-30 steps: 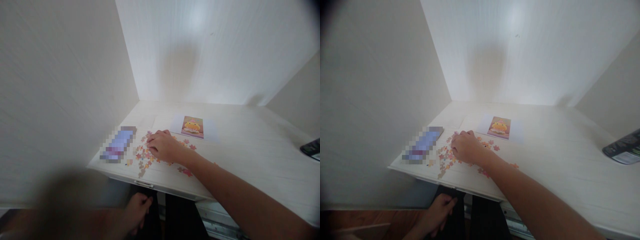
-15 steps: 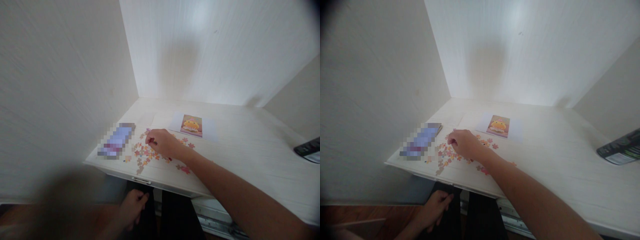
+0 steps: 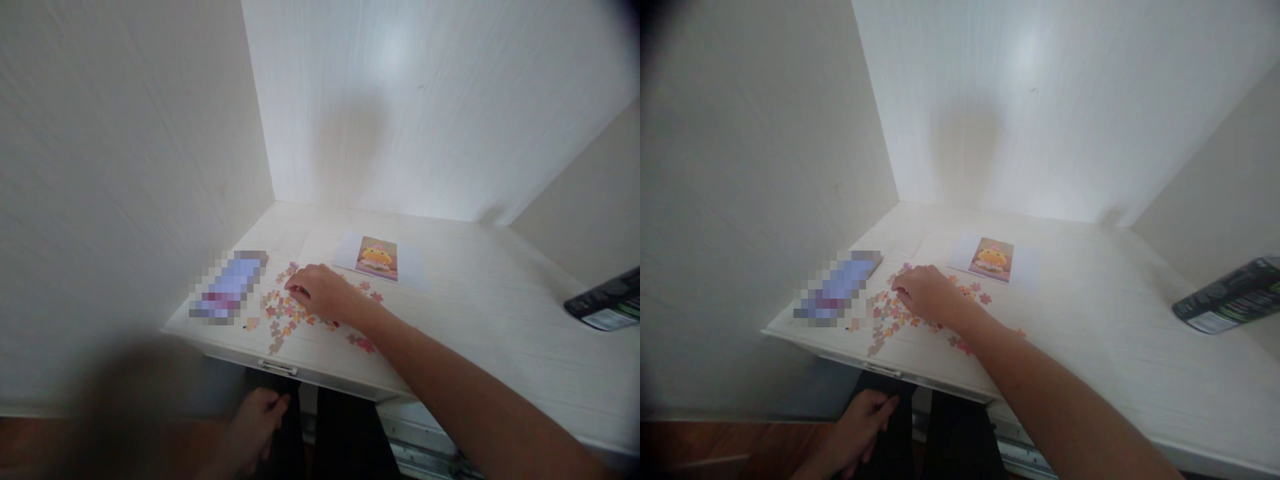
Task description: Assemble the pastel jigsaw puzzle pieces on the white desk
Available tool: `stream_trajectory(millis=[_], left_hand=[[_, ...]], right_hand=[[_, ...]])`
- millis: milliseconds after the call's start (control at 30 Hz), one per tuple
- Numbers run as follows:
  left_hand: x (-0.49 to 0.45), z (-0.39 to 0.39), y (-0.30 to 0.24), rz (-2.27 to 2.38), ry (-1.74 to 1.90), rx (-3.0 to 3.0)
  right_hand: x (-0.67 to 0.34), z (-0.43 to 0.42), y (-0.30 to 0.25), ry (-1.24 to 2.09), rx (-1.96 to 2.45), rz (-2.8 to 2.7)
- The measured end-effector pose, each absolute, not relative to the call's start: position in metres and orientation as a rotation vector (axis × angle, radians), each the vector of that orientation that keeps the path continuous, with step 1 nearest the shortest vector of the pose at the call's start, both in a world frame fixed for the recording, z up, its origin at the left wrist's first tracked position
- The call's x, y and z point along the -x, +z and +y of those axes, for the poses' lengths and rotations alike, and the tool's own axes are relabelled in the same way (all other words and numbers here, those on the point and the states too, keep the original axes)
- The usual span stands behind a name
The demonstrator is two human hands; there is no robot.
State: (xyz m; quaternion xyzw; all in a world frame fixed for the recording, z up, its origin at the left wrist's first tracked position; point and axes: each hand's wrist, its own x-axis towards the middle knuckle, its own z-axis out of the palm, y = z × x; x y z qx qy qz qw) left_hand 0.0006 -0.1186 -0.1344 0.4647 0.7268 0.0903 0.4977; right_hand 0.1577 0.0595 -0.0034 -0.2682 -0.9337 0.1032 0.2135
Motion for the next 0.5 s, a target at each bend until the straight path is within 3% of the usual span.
stream_trajectory(millis=[333, 500], left_hand=[[0.011, -0.125, -0.152, 1.764, 0.247, -1.204], [0.023, -0.131, -0.158, 1.787, 0.249, -1.217]], right_hand=[[-0.234, 0.075, 0.058, 0.793, 0.927, -2.059], [-0.313, 0.035, 0.060, 0.936, 1.171, -2.235]])
